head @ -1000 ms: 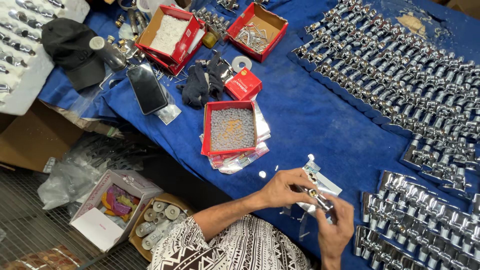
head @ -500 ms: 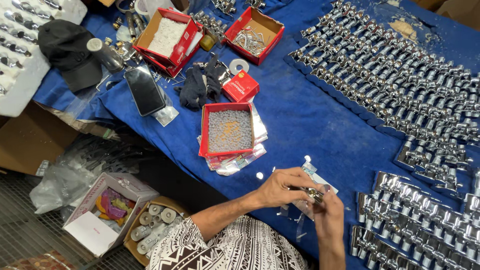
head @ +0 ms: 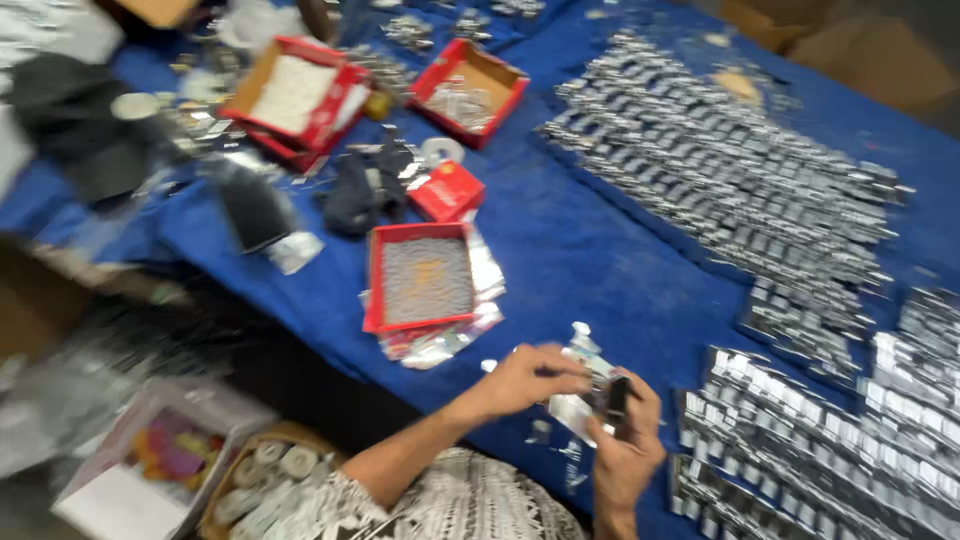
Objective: The person assembles faucets by picking up small components from a red tray and attaching them to the chrome-finished faucet bodies.
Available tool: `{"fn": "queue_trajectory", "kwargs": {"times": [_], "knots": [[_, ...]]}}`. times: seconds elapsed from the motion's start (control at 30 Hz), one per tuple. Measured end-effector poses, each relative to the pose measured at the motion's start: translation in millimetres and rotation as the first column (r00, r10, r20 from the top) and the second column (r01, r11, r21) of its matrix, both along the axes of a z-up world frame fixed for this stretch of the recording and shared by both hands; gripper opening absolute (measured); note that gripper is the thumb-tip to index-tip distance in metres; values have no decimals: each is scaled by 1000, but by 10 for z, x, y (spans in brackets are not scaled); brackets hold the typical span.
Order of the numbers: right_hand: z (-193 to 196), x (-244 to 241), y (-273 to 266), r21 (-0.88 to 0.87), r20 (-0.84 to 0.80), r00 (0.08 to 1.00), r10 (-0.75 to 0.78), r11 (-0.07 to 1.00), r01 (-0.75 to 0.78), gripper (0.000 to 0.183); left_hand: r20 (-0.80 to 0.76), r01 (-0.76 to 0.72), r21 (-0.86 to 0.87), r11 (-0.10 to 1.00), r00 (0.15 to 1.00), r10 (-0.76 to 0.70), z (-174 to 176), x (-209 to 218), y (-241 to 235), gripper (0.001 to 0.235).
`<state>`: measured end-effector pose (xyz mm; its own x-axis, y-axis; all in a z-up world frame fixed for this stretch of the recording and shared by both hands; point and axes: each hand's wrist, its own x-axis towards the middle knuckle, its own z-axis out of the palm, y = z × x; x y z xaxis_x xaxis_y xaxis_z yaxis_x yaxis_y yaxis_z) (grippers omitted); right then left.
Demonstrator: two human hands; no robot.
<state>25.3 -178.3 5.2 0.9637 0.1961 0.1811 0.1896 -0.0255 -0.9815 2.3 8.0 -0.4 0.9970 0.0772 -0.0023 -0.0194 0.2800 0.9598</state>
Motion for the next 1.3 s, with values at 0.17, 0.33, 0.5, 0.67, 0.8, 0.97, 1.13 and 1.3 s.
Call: {"fn": "queue_trajectory", "kwargs": {"times": [0.17, 0.33, 0.5, 0.67, 0.8, 0.97, 1.13, 1.3], "knots": [[-94, -7, -186, 11, -35, 999, -19, 1000, 20, 51, 260, -458, 843, 282, 806, 532, -147, 11, 992, 8], [-232, -5, -281, -63, -123, 990, -67, 996, 60, 52, 228, -292, 955, 43, 822, 522, -620, -44, 1539, 13], [-230, -76, -278, -113, -129, 990, -57, 993, 42, 51, 120, -176, 983, 57, 842, 525, -930, 111, 1565, 9], [-129, -114, -192, -43, -162, 987, 0, 999, -7, 52, 131, -181, 982, 53, 857, 498, -953, 201, 1664, 5], [-56, -120, -185, -56, -119, 993, 3, 998, -9, 53, 164, -238, 966, 100, 865, 474, -843, 114, 1627, 8], [-58, -111, -217, -114, -112, 993, -32, 993, 19, 50, 107, -175, 977, 117, 892, 439, -787, 41, 1566, 8], [-155, -110, -243, -10, -145, 989, -25, 1000, 23, 51, 80, -90, 996, 8, 916, 393, -814, 122, 1532, 7], [-201, -179, -282, -7, -188, 981, -54, 999, 54, 52, 47, -80, 992, 93, 947, 319, -841, 165, 1638, 15]]}}
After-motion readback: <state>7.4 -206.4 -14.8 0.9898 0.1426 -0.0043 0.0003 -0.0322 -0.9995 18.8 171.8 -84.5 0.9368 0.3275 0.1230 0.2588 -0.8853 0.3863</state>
